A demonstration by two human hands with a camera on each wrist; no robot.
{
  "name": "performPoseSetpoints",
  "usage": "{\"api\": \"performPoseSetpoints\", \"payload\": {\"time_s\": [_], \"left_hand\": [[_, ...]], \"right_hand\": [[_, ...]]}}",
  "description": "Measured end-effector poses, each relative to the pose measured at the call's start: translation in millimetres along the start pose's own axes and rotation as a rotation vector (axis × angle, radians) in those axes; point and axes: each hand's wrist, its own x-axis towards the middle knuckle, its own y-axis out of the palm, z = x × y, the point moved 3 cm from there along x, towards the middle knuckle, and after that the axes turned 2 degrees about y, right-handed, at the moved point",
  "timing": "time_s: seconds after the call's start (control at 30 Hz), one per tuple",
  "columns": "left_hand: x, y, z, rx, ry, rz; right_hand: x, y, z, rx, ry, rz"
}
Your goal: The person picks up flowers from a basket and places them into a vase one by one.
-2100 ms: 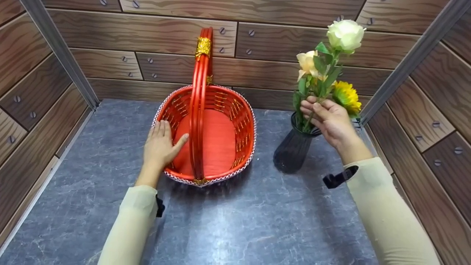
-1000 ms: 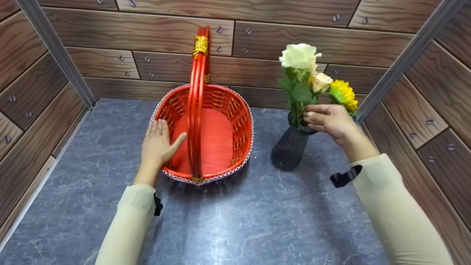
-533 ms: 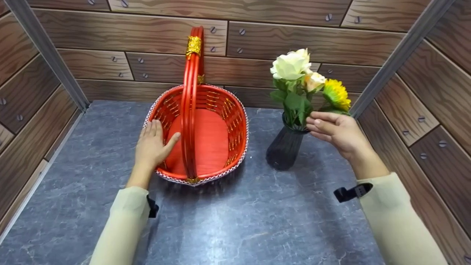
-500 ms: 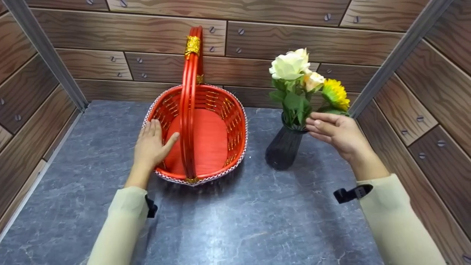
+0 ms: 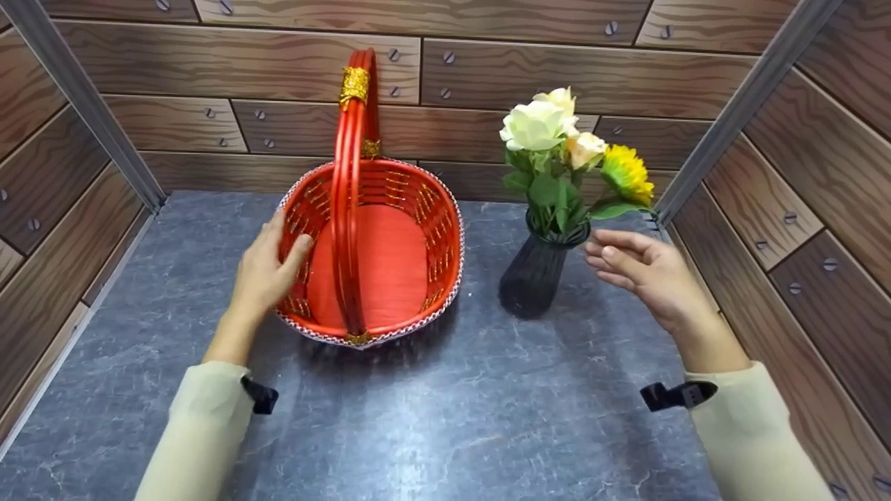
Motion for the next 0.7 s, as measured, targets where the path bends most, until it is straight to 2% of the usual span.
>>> {"api": "performPoseSetpoints", "payload": {"time_s": [0.17, 0.27, 0.37, 0.43, 0.53, 0.7], "left_hand": [[-11.0, -39.3, -39.8, -0.020, 0.061, -0.062], [-23.0, -61.3, -71.0, -0.004, 0.102, -0.119], [-35.5, -75.6, -103.0, 0.030, 0.172, -0.192], [-43.1, -79.3, -123.9, 0.059, 0.244, -0.233], [-51.4, -76.0, -153.9, 0.101, 0.401, -0.276], [-63.7, -60.1, -192.0, 0.132, 0.672, -0.360]], "right_hand": [[-11.0, -2.1, 1.2, -0.209, -0.051, -0.056], [-16.8, -4.1, 2.4, -0.399, -0.105, -0.103], [-22.6, -5.7, 3.4, -0.605, -0.164, -0.166], [-27.0, -5.7, 3.7, -0.727, -0.196, -0.202], [-32.8, -4.7, 2.5, -0.886, -0.250, -0.236], [-37.8, -1.3, -2.9, -1.038, -0.338, -0.256]]}}
